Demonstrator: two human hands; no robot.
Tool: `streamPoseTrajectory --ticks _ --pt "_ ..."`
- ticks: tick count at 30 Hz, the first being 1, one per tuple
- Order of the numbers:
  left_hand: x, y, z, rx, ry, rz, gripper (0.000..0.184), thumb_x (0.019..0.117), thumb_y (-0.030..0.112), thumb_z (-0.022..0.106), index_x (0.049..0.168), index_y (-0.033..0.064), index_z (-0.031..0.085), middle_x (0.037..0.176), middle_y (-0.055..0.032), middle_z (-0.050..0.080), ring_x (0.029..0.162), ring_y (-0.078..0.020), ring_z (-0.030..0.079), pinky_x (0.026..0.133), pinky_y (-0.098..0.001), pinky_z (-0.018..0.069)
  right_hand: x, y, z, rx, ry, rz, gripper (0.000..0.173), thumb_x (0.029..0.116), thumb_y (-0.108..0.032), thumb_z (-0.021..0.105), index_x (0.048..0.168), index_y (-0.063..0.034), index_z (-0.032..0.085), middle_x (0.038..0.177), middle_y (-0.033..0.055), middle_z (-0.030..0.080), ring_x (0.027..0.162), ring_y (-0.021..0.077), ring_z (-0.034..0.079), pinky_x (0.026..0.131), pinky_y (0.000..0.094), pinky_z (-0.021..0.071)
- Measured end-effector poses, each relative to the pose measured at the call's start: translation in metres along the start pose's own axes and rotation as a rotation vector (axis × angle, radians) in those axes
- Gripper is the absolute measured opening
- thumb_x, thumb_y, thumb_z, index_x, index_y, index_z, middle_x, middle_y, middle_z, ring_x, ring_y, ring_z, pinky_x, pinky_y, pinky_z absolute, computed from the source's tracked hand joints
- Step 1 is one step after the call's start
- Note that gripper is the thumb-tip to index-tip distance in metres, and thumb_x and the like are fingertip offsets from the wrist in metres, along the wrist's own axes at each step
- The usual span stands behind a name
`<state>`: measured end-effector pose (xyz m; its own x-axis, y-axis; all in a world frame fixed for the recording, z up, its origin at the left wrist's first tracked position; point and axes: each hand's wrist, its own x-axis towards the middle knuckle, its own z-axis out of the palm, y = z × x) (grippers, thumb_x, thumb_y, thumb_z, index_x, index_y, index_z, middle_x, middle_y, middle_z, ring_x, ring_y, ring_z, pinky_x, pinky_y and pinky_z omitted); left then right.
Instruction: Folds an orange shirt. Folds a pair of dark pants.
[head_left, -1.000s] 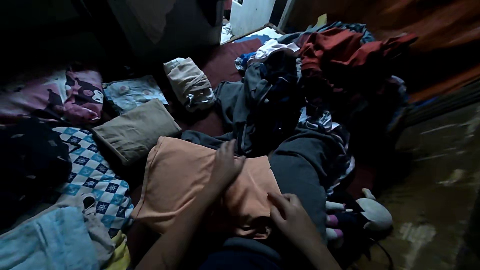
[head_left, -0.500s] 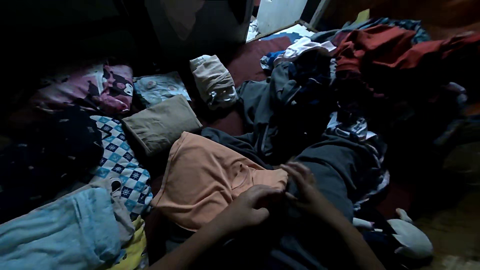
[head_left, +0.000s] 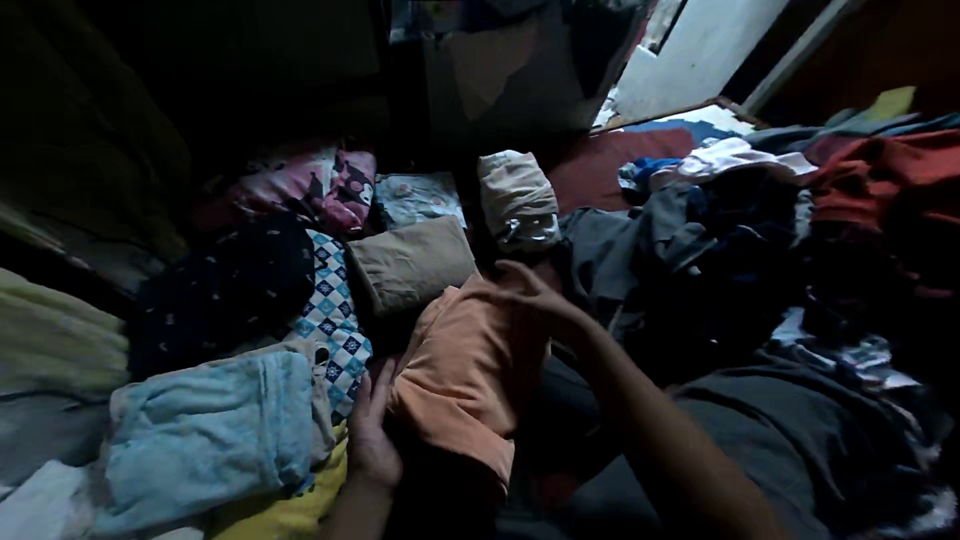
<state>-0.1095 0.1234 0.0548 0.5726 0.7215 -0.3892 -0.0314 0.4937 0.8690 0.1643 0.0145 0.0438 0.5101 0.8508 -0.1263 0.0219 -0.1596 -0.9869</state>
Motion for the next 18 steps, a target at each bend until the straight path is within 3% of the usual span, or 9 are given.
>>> streamPoseTrajectory --ticks 2,3,6,8,10,12,14,17,18 --pt "-0.001 0.005 0.007 0.026 0.193 -0.134 0.052 0.1125 0.039 0.023 0.14 0.002 0.047 0.118 -0.0095 0.064 0.102 -0.0132 0.064 0.086 -0.0334 0.0552 0.018 0.023 0.01 -0.001 -0.07 0.111 0.062 0.1026 -0.012 0.058 0.158 -0.0134 0.029 0.125 0.0211 0.064 0.1 0.0215 0.067 0.089 0.0409 0.0543" --pt "-0.004 0.004 0.007 0.058 0.222 -0.149 0.043 0.1124 0.031 0.031 0.139 0.001 0.047 0.115 -0.0103 0.064 0.098 -0.0133 0.065 0.084 -0.0326 0.0561 0.021 0.031 0.009 0.017 -0.08 0.111 0.058 0.1022 -0.009 0.057 0.155 -0.0122 0.033 0.119 0.0189 0.067 0.094 0.0184 0.068 0.085 0.0381 0.055" --pt "-0.013 0.003 0.012 0.137 0.193 -0.165 0.054 0.1022 0.001 0.052 0.152 0.0013 0.032 0.135 -0.0189 0.052 0.11 -0.0199 0.06 0.091 -0.0338 0.0536 0.018 0.027 0.004 0.011 -0.178 0.021 0.037 0.1002 0.0 0.052 0.137 0.0031 0.051 0.116 0.0116 0.066 0.094 0.0088 0.064 0.087 0.0295 0.0532" --pt "-0.014 -0.001 0.015 0.158 0.19 -0.105 0.072 0.0918 -0.014 0.051 0.156 0.0012 0.024 0.147 -0.0232 0.041 0.12 -0.0248 0.055 0.095 -0.0362 0.0512 0.018 0.019 0.006 -0.018 -0.178 -0.041 0.023 0.0985 -0.001 0.056 0.12 0.0043 0.065 0.112 0.0081 0.068 0.098 0.0071 0.063 0.091 0.0281 0.0525" --pt "-0.014 -0.009 0.013 0.196 0.202 0.013 0.079 0.0839 -0.018 0.047 0.157 -0.0001 0.022 0.148 -0.0238 0.039 0.121 -0.023 0.054 0.095 -0.0334 0.051 0.019 0.001 0.011 -0.045 -0.13 -0.014 0.023 0.0999 0.002 0.056 0.121 0.0053 0.065 0.117 0.011 0.067 0.103 0.01 0.063 0.093 0.0293 0.0515" --pt "-0.013 -0.02 0.007 0.229 0.295 0.077 0.075 0.0824 -0.02 0.046 0.153 -0.0027 0.028 0.143 -0.024 0.043 0.119 -0.0225 0.055 0.093 -0.0326 0.0512 0.023 0.002 0.014 -0.114 -0.114 -0.026 0.029 0.1002 0.001 0.055 0.128 0.0037 0.063 0.126 0.0133 0.065 0.111 0.0129 0.063 0.098 0.0314 0.0507" --pt "-0.015 -0.026 0.001 0.249 0.358 0.033 0.063 0.0934 -0.013 0.047 0.153 -0.0059 0.027 0.151 -0.0274 0.038 0.13 -0.0271 0.049 0.105 -0.0369 0.045 0.03 0.018 0.015 -0.211 -0.144 -0.007 0.04 0.1014 -0.002 0.056 0.14 0.0039 0.054 0.139 0.0205 0.059 0.124 0.0241 0.058 0.106 0.0395 0.0459" --pt "-0.023 -0.02 0.001 0.205 0.315 -0.109 0.044 0.1099 0.017 0.042 0.149 -0.0035 0.037 0.147 -0.0195 0.047 0.132 -0.02 0.05 0.11 -0.035 0.0428 0.034 0.021 0.017 -0.24 -0.146 0.237 0.061 0.1056 -0.021 0.056 0.156 0.0007 0.031 0.146 0.0264 0.05 0.132 0.0362 0.053 0.111 0.0505 0.0416" --pt "-0.027 -0.015 0.003 0.167 0.263 -0.143 0.046 0.1114 0.023 0.036 0.151 -0.0015 0.035 0.149 -0.0163 0.046 0.133 -0.0165 0.049 0.112 -0.0336 0.0416 0.034 0.02 0.016 -0.241 -0.154 0.299 0.057 0.1064 -0.027 0.055 0.152 0.0025 0.036 0.14 0.027 0.054 0.127 0.0359 0.056 0.109 0.0518 0.0431"
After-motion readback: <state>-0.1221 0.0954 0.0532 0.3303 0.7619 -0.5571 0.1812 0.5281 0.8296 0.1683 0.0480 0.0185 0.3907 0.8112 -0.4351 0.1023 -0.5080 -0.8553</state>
